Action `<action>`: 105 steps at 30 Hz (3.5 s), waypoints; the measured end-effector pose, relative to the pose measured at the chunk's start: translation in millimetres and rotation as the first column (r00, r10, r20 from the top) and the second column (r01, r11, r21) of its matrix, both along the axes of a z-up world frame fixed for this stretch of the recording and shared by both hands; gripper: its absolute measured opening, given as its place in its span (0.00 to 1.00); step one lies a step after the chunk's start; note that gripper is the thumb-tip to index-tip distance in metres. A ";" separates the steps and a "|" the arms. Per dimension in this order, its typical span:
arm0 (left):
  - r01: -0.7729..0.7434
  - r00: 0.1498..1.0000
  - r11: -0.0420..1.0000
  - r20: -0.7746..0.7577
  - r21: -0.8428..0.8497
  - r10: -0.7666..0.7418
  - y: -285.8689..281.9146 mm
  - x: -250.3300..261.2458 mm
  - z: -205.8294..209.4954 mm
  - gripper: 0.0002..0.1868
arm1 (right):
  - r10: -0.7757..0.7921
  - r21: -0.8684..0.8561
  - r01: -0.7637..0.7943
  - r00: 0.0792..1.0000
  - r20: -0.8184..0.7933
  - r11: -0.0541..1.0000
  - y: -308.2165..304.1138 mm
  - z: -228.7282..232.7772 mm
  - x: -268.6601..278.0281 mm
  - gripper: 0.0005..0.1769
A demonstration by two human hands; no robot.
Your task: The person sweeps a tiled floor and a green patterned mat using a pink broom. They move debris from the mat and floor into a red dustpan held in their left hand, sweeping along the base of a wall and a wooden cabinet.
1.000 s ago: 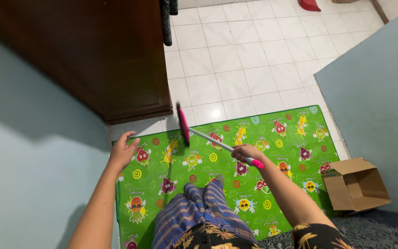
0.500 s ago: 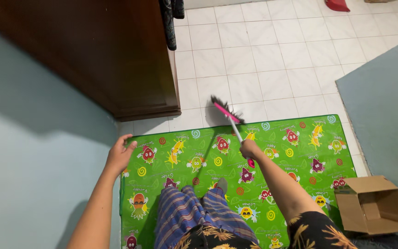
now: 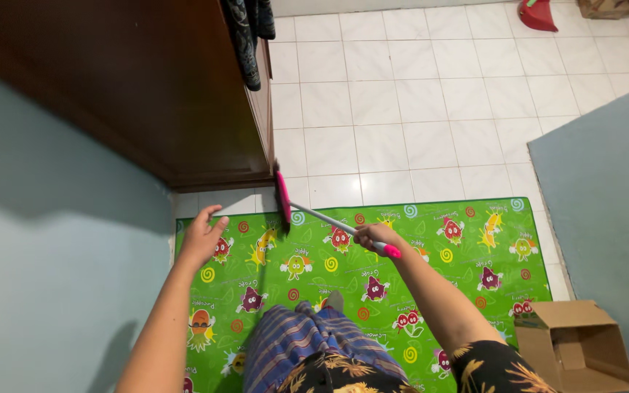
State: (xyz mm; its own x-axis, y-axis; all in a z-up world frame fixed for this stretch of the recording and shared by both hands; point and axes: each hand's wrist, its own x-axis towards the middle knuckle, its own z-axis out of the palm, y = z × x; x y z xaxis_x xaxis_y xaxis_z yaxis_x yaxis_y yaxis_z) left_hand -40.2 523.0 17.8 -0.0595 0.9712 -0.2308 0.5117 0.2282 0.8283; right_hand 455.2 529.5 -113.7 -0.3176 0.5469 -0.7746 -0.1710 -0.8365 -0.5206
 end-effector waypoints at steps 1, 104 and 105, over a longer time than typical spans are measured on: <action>-0.016 1.000 0.999 -0.022 -0.040 0.015 -0.7 3.2 2.5 0.29 | 0.018 -0.004 -0.018 1.000 -0.004 1.000 3.4 -1.6 3.2 0.17; 0.998 -0.020 -0.017 -0.046 -0.065 -0.999 214.8 456.1 43.2 0.29 | -0.950 -0.021 0.993 0.114 0.291 0.113 -223.6 -5.1 -68.7 0.10; 0.998 -0.019 -0.016 -0.049 -0.063 -0.999 208.5 453.9 45.0 0.29 | -0.976 -0.048 0.995 0.092 0.196 0.084 -226.5 -6.6 -70.6 0.11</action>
State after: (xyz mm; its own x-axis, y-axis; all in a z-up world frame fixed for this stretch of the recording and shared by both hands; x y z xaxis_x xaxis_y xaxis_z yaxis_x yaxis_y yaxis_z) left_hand 413.7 731.5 62.9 0.9559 0.0559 -0.2883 0.2697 -0.5559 0.7863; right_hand 384.6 303.1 -120.3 0.4915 0.2015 -0.8472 -0.8642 -0.0076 -0.5031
